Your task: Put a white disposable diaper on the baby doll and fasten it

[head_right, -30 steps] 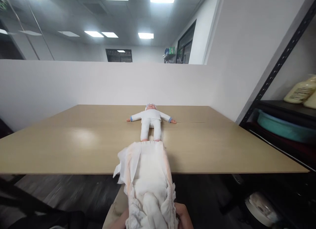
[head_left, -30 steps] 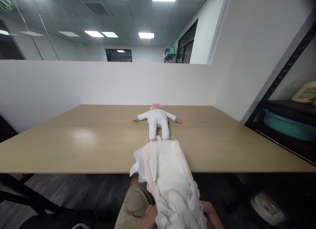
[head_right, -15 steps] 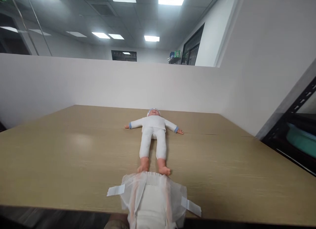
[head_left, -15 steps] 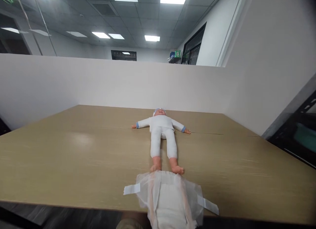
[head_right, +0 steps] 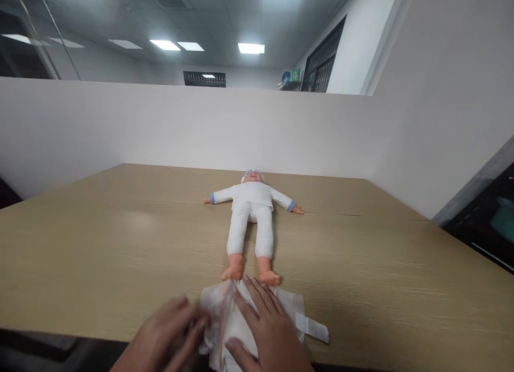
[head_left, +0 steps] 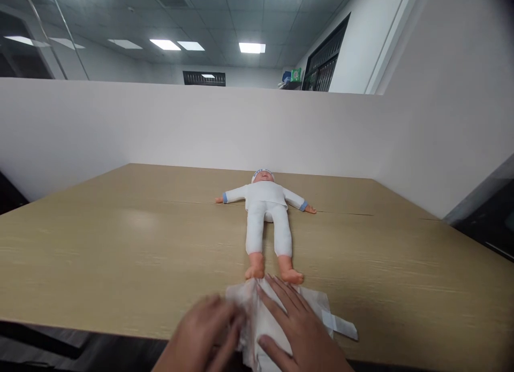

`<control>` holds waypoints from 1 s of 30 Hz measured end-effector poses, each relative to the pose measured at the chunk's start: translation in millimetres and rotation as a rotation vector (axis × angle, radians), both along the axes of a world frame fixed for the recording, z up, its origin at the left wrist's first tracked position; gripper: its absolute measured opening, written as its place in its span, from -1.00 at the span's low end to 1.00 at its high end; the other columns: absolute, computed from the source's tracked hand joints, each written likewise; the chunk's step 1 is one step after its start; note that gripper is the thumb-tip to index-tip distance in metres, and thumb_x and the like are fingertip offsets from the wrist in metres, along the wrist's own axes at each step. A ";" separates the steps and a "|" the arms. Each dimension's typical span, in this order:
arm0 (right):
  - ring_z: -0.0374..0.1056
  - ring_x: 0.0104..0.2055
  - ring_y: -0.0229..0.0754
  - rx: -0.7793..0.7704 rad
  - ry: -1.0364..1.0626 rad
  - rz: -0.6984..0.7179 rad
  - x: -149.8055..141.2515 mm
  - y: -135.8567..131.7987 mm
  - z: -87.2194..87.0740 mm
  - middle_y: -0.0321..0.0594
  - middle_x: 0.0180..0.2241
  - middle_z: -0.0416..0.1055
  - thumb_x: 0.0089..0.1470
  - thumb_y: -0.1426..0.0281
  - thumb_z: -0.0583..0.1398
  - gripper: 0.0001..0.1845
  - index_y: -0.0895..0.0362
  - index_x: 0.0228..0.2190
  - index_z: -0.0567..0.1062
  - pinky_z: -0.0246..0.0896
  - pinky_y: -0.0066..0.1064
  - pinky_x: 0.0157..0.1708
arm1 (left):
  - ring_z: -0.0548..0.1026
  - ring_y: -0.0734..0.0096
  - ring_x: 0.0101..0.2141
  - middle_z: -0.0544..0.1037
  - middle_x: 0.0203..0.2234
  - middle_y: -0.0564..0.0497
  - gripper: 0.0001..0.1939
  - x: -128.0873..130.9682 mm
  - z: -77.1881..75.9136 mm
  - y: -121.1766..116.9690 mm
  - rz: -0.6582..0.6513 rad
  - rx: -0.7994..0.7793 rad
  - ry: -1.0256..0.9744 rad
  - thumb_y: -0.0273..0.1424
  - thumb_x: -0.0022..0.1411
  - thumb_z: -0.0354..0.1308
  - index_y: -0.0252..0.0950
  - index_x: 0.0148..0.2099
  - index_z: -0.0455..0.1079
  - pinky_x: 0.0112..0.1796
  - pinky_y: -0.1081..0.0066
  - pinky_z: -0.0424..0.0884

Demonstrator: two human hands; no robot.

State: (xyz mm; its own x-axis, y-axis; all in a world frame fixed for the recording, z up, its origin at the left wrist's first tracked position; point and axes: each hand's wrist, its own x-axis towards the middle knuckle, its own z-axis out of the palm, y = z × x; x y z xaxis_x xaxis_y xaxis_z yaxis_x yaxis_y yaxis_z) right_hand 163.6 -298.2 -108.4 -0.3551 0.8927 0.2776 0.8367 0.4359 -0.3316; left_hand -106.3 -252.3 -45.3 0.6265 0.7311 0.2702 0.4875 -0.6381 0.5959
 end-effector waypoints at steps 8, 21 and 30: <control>0.07 0.57 0.24 -0.074 0.060 -0.038 -1.9 -8.3 14.4 -0.20 0.58 0.05 0.38 0.06 0.27 -0.16 -0.16 0.54 0.15 0.12 0.16 0.50 | 0.10 -0.20 0.51 0.00 0.60 -0.18 0.15 78.5 17.7 141.2 -0.323 0.527 0.482 -0.64 0.09 0.37 0.02 0.61 0.01 0.38 -0.06 0.18; 0.02 0.59 0.30 -0.188 0.052 0.071 19.1 12.1 8.7 -0.17 0.58 -0.02 0.31 -0.07 0.31 -0.07 -0.17 0.53 0.13 0.14 0.19 0.48 | 0.44 -0.07 0.19 0.59 0.23 -0.12 -0.65 139.5 41.3 170.7 -0.760 0.518 0.269 -0.36 0.36 0.23 -0.20 0.17 0.53 0.19 0.04 0.33; -0.05 0.62 0.15 -0.220 0.069 0.009 35.4 107.9 17.1 -0.14 0.58 -0.02 0.40 0.04 0.27 -0.19 -0.09 0.51 0.19 -0.10 0.17 0.57 | 0.60 0.20 0.00 0.67 0.04 -0.04 -0.60 135.8 138.5 199.8 -0.572 0.095 -0.079 -0.28 0.37 0.29 -0.24 0.21 0.50 0.05 0.20 0.46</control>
State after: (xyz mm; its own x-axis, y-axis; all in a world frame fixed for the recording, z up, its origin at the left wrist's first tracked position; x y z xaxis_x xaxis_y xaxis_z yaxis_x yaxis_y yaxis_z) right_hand 199.0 -190.2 -91.3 -0.3500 0.9313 0.1004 0.8051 0.3539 -0.4760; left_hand 29.5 -52.5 93.2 0.8898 0.2531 0.3798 0.0066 -0.8393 0.5437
